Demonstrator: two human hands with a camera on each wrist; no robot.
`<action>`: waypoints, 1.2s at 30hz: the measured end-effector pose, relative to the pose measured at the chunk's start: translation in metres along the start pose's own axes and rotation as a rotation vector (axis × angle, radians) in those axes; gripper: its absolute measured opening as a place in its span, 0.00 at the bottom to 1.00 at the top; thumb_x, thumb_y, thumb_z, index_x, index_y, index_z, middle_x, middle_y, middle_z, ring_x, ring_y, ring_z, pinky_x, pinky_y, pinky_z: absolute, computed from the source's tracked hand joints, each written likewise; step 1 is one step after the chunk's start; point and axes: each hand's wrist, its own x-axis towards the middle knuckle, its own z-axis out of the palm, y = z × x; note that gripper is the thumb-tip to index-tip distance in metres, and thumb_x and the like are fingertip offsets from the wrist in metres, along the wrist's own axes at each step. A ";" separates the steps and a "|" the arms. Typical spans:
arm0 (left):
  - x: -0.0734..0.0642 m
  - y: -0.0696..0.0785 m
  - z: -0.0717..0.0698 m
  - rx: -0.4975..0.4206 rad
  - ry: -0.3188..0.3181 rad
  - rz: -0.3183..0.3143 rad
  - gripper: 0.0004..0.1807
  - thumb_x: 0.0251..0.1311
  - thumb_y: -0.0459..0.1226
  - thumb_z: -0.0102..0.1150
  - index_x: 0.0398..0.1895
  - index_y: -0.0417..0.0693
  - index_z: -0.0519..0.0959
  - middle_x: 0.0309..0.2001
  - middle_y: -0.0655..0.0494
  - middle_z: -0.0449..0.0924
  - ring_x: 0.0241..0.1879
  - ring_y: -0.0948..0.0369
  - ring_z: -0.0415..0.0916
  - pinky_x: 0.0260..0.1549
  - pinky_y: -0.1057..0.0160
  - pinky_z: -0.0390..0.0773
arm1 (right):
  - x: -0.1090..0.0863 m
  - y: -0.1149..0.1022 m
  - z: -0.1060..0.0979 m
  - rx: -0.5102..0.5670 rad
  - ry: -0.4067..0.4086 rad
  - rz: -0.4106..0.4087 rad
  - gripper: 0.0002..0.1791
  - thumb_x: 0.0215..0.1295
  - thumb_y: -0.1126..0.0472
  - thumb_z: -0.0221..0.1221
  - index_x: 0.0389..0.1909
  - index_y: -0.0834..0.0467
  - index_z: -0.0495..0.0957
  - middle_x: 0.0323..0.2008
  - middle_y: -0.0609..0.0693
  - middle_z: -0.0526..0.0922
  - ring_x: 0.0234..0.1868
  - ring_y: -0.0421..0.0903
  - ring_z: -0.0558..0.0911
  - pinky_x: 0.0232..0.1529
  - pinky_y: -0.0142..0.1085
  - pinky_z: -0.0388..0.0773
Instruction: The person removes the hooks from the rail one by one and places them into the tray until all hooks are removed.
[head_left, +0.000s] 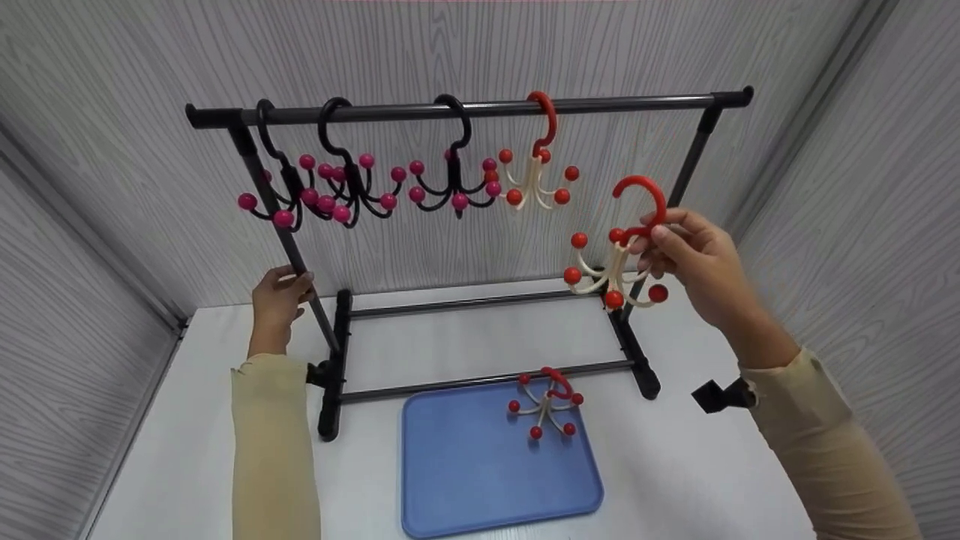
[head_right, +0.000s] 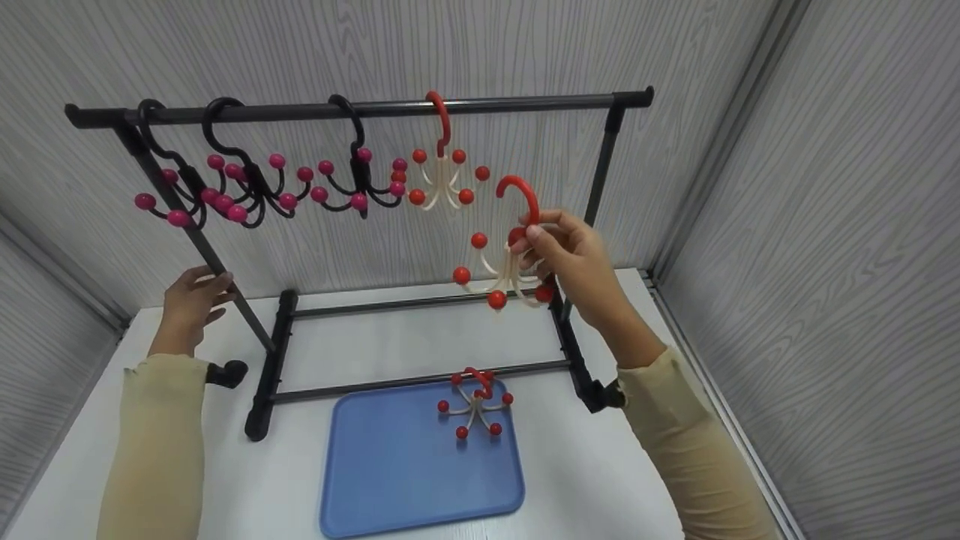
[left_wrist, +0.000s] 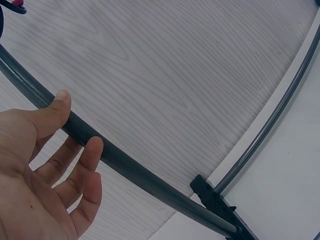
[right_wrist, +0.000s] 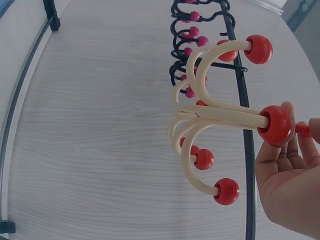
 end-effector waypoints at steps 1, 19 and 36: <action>0.000 0.000 0.000 0.000 0.000 0.000 0.17 0.62 0.45 0.55 0.51 0.54 0.67 0.32 0.67 0.75 0.34 0.68 0.76 0.41 0.62 0.66 | -0.004 0.004 0.001 -0.005 -0.002 0.007 0.12 0.67 0.64 0.52 0.47 0.66 0.71 0.30 0.55 0.82 0.27 0.45 0.79 0.29 0.31 0.74; -0.001 0.000 0.002 0.011 -0.007 -0.005 0.22 0.61 0.46 0.55 0.57 0.52 0.66 0.35 0.66 0.73 0.37 0.67 0.76 0.44 0.61 0.66 | -0.064 0.060 0.003 0.016 -0.279 0.031 0.08 0.69 0.70 0.44 0.45 0.65 0.69 0.34 0.47 0.81 0.33 0.41 0.78 0.33 0.31 0.74; -0.002 0.000 0.001 0.018 0.003 0.012 0.19 0.62 0.45 0.55 0.54 0.52 0.66 0.34 0.67 0.74 0.35 0.69 0.76 0.40 0.64 0.66 | -0.108 0.105 0.013 0.043 -0.393 0.138 0.08 0.69 0.70 0.45 0.46 0.66 0.68 0.35 0.49 0.81 0.35 0.42 0.80 0.33 0.31 0.77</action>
